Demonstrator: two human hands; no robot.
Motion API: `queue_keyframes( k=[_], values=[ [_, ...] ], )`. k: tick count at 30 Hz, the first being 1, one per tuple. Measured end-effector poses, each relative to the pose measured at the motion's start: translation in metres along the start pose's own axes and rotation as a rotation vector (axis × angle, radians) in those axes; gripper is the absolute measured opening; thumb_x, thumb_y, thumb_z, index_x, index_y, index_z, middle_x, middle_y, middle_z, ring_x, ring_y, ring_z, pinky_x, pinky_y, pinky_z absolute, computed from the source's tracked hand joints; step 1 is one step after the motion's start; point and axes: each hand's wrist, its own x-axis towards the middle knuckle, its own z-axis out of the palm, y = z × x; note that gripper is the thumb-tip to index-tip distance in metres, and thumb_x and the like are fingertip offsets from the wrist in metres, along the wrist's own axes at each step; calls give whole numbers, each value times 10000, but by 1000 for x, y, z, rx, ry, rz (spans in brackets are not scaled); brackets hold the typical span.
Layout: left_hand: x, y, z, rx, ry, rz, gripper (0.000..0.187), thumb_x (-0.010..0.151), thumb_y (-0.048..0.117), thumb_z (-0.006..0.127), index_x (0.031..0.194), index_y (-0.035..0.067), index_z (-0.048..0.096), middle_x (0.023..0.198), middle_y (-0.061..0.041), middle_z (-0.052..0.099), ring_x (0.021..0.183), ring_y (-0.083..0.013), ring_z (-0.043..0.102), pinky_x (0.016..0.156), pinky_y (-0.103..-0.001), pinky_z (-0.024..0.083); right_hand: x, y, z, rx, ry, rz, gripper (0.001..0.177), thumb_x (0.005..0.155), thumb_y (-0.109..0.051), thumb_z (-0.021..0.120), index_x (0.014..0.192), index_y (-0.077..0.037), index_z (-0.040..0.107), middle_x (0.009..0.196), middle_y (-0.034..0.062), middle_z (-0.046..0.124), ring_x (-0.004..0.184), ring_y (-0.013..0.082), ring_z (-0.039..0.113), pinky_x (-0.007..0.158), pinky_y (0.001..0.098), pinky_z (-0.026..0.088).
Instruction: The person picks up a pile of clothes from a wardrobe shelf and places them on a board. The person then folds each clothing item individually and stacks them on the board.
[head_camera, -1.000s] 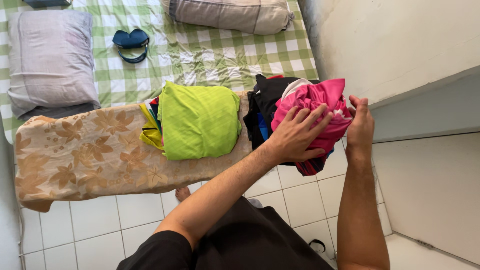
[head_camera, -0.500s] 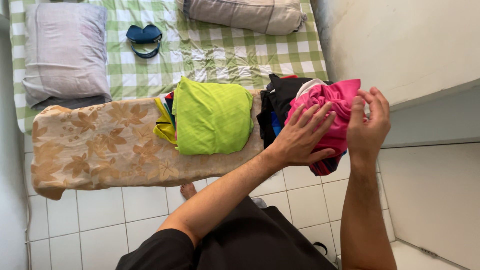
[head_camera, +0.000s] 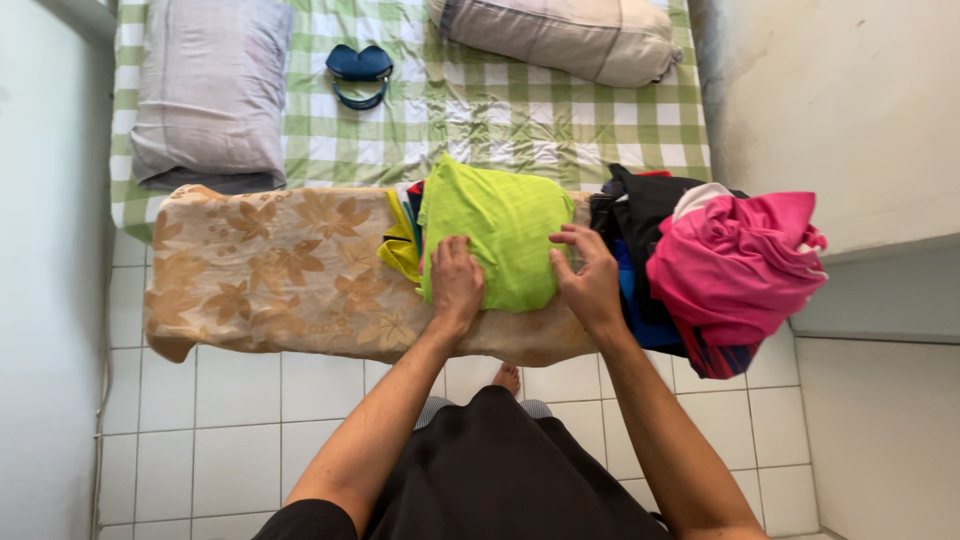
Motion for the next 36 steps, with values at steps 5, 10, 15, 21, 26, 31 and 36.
queue_keyframes(
  k=[5, 10, 15, 21, 26, 31, 36],
  values=[
    [17, -51, 0, -34, 62, -148, 434, 913, 96, 638, 1326, 2, 542, 1297, -195, 565, 1180, -380, 553, 1009, -473, 463, -5, 71, 58, -111, -25, 111, 351, 872, -148, 709, 1206, -41, 701, 1255, 171, 685, 1154, 339, 675, 950, 388, 535],
    [38, -60, -3, 23, -170, -260, 626, 940, 238, 684, 1464, 3, 434, 1252, -191, 566, 1130, -373, 572, 961, -484, 481, -11, 154, 94, -257, 163, 178, 730, 880, -239, 756, 1463, 69, 443, 1375, 315, 550, 1266, 443, 538, 1042, 471, 442],
    [49, -72, 11, -24, -147, -248, 647, 919, 265, 715, 1429, -27, 443, 1251, -212, 585, 1159, -385, 573, 969, -483, 482, -6, 168, 98, -256, 125, 389, 757, 893, -320, 767, 1470, 40, 435, 1350, 298, 573, 1253, 419, 561, 1041, 467, 454],
    [48, -71, 8, -131, -195, -241, 342, 1002, 207, 588, 1279, 11, 559, 1166, -189, 650, 1092, -323, 657, 947, -453, 543, 1, 149, 90, -226, 77, 531, 539, 849, -320, 761, 1273, -7, 647, 1218, 218, 693, 1141, 342, 673, 981, 429, 528],
    [38, -73, 2, -336, -54, -200, 354, 958, 204, 587, 1204, -50, 565, 1130, -232, 638, 1012, -364, 650, 889, -481, 550, -3, 144, 97, -250, 207, 349, 430, 852, -250, 775, 1159, 21, 647, 1144, 236, 686, 1067, 365, 659, 911, 446, 525],
    [21, -79, -5, -314, -80, -301, 351, 955, 191, 560, 1196, -64, 545, 1113, -241, 604, 986, -379, 638, 854, -485, 530, -12, 118, 94, -79, 185, 608, 460, 917, -291, 682, 1248, -1, 552, 1142, 204, 718, 1027, 295, 703, 901, 408, 534],
    [7, -82, -2, -346, -81, -298, 374, 982, 218, 562, 1234, -58, 543, 1110, -239, 616, 1021, -388, 644, 896, -479, 522, -20, 120, 91, 18, 179, 523, 437, 921, -275, 659, 1246, 5, 574, 1128, 195, 715, 1002, 281, 702, 871, 401, 539]
  ],
)
